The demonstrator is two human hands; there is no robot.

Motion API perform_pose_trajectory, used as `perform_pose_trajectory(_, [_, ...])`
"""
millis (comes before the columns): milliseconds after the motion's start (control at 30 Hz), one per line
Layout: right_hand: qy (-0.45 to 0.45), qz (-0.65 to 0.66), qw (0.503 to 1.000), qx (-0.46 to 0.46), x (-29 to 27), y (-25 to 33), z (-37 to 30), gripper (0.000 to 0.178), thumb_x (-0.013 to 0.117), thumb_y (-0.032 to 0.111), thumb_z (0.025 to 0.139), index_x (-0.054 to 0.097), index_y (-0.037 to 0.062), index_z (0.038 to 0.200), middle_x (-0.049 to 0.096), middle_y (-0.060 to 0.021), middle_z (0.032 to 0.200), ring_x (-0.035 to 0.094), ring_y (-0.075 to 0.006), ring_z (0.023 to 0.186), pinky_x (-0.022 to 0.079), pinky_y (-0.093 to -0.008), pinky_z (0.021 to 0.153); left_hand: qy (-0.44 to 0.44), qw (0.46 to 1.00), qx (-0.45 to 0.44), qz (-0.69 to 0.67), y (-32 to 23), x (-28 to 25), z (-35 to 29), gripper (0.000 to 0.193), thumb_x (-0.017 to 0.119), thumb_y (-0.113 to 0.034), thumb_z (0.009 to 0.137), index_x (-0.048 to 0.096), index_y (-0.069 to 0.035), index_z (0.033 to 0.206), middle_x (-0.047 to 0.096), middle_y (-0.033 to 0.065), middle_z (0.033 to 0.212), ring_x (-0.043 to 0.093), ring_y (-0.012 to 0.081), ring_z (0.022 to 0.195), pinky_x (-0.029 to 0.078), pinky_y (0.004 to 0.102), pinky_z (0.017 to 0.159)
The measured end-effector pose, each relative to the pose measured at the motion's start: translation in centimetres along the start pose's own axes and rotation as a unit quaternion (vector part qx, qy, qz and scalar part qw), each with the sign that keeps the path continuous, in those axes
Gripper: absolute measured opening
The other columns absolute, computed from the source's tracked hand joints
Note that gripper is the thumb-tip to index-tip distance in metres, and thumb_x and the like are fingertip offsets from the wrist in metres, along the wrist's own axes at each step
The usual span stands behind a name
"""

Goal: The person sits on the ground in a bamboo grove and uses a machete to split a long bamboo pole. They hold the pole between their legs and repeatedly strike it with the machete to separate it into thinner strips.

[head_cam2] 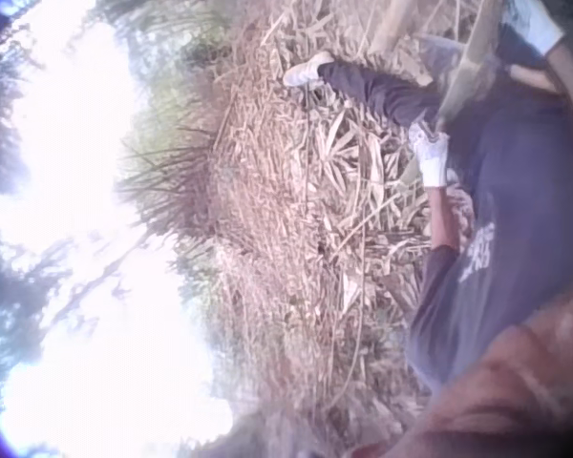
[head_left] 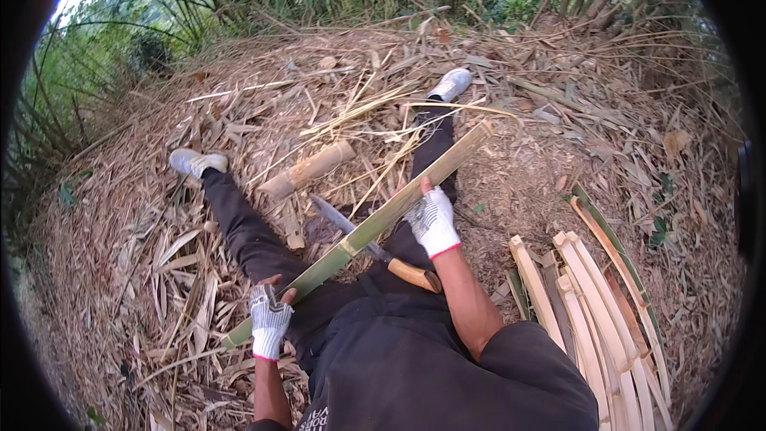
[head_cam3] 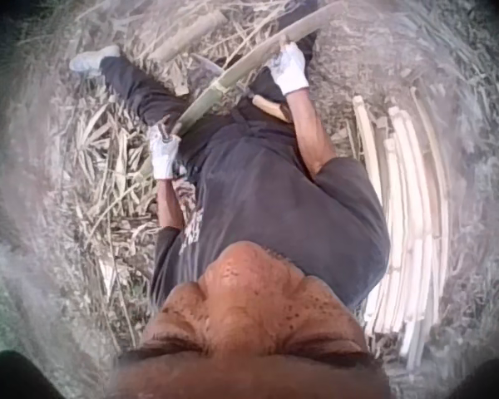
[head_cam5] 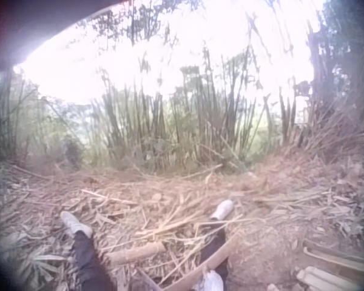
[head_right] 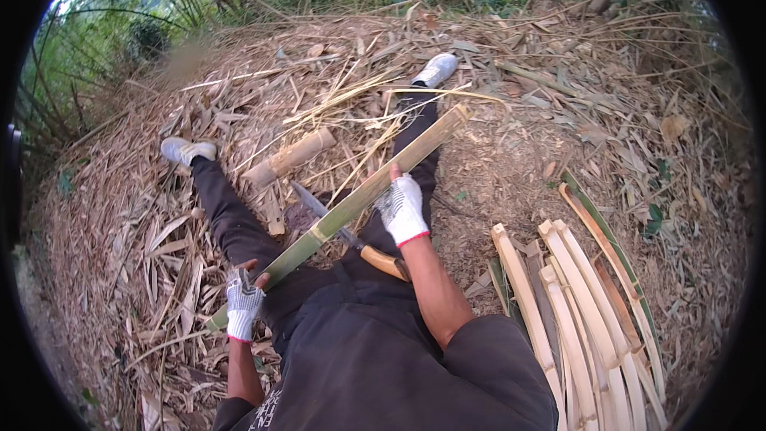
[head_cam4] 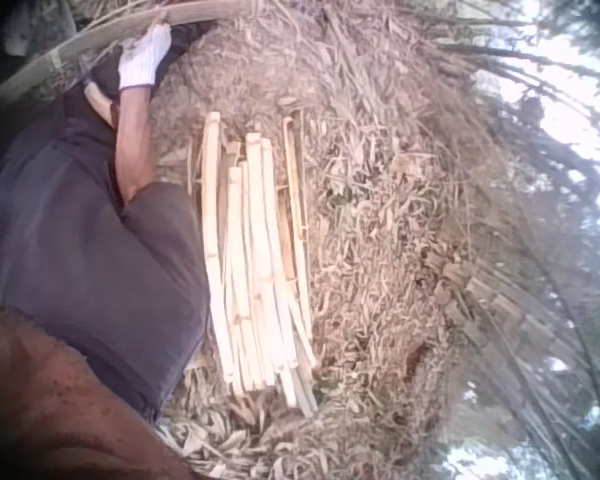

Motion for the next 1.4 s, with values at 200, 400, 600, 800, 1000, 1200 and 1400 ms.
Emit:
perform_pose_trajectory(200, [0.062, -0.058, 0.995, 0.055, 2.3, -0.3, 0.6, 0.038, 0.056, 0.034, 0.104, 0.05, 0.0036, 0.126, 0.069, -0.0198, 0.106, 0.07, -0.037, 0.094, 0.055, -0.0533, 0.083, 0.238, 0.964, -0.021, 0.116, 3.5, 2.9, 1.2, 0.055, 0.075, -0.046, 0.085, 0.068, 0.004, 0.107, 0.066, 0.0238, 0.106, 0.063, 0.039, 0.1, 0.05, 0.0458, 0.089])
perform_pose_trajectory(400, [0.137, -0.22, 0.966, 0.002, 5.0, 0.8, 2.0, 0.043, 0.055, 0.04, 0.104, 0.057, 0.0012, 0.122, 0.071, -0.0155, 0.106, 0.07, -0.0296, 0.092, 0.055, -0.0441, 0.079, 0.219, 0.974, -0.014, 0.059, 1.7, 2.5, 0.2, 0.052, 0.071, -0.046, 0.089, 0.064, 0.005, 0.088, 0.063, 0.0252, 0.089, 0.062, 0.0409, 0.086, 0.047, 0.0491, 0.075])
perform_pose_trajectory(600, [0.213, -0.774, 0.582, -0.131, 3.2, -5.9, -2.2, 0.044, 0.059, 0.039, 0.098, 0.067, -0.0036, 0.104, 0.072, -0.0239, 0.097, 0.07, -0.0349, 0.094, 0.056, -0.0454, 0.084, 0.17, 0.981, -0.092, 0.007, 3.5, 1.8, -0.8, 0.048, 0.067, -0.044, 0.091, 0.064, 0.003, 0.082, 0.064, 0.0242, 0.075, 0.066, 0.037, 0.074, 0.048, 0.0488, 0.068])
perform_pose_trajectory(800, [0.291, -0.876, 0.342, -0.176, 2.9, -12.8, -6.2, 0.038, 0.059, 0.019, 0.087, 0.065, -0.0097, 0.111, 0.07, -0.0246, 0.087, 0.07, -0.0417, 0.079, 0.057, -0.0498, 0.073, 0.17, 0.958, -0.214, -0.091, 4.0, 2.1, -2.3, 0.053, 0.07, -0.047, 0.09, 0.063, 0.006, 0.089, 0.067, 0.0253, 0.083, 0.071, 0.0339, 0.076, 0.052, 0.0454, 0.07])
perform_pose_trajectory(1000, [0.284, -0.875, 0.383, -0.083, 4.4, -13.1, -5.4, 0.046, 0.056, 0.012, 0.086, 0.056, -0.0141, 0.125, 0.069, -0.0271, 0.088, 0.07, -0.0411, 0.075, 0.056, -0.0499, 0.066, 0.12, 0.974, -0.167, -0.091, 3.7, 1.7, -3.2, 0.055, 0.081, -0.042, 0.081, 0.063, 0.006, 0.099, 0.065, 0.0248, 0.085, 0.066, 0.0389, 0.081, 0.05, 0.0465, 0.071])
perform_pose_trajectory(1200, [0.217, -0.321, 0.88, 0.274, -0.1, -9.3, -6.7, 0.06, 0.059, 0.006, 0.089, 0.043, -0.005, 0.146, 0.059, -0.0082, 0.079, 0.06, -0.0169, 0.058, 0.05, -0.0349, 0.05, 0.068, 0.973, -0.156, -0.156, -3.1, -5.2, -2.0, 0.043, 0.082, -0.031, 0.084, 0.061, 0.003, 0.099, 0.064, 0.017, 0.079, 0.067, 0.0286, 0.072, 0.05, 0.0417, 0.066])
perform_pose_trajectory(1400, [0.301, -0.113, 0.898, 0.299, 1.8, -3.1, -10.5, 0.062, 0.061, 0.016, 0.089, 0.044, -0.005, 0.145, 0.063, -0.0155, 0.099, 0.059, -0.02, 0.062, 0.054, -0.0429, 0.061, 0.202, 0.876, -0.219, -0.38, -2.8, -1.0, -4.8, 0.031, 0.058, -0.034, 0.102, 0.054, -0.003, 0.099, 0.062, 0.0054, 0.071, 0.061, 0.0134, 0.057, 0.048, 0.0293, 0.055])
Point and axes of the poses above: each hand's wrist, its own z-axis towards the middle knuckle, its own x-axis out of the palm, y = z × x, the point moved 10 cm from there along z, towards the middle knuckle
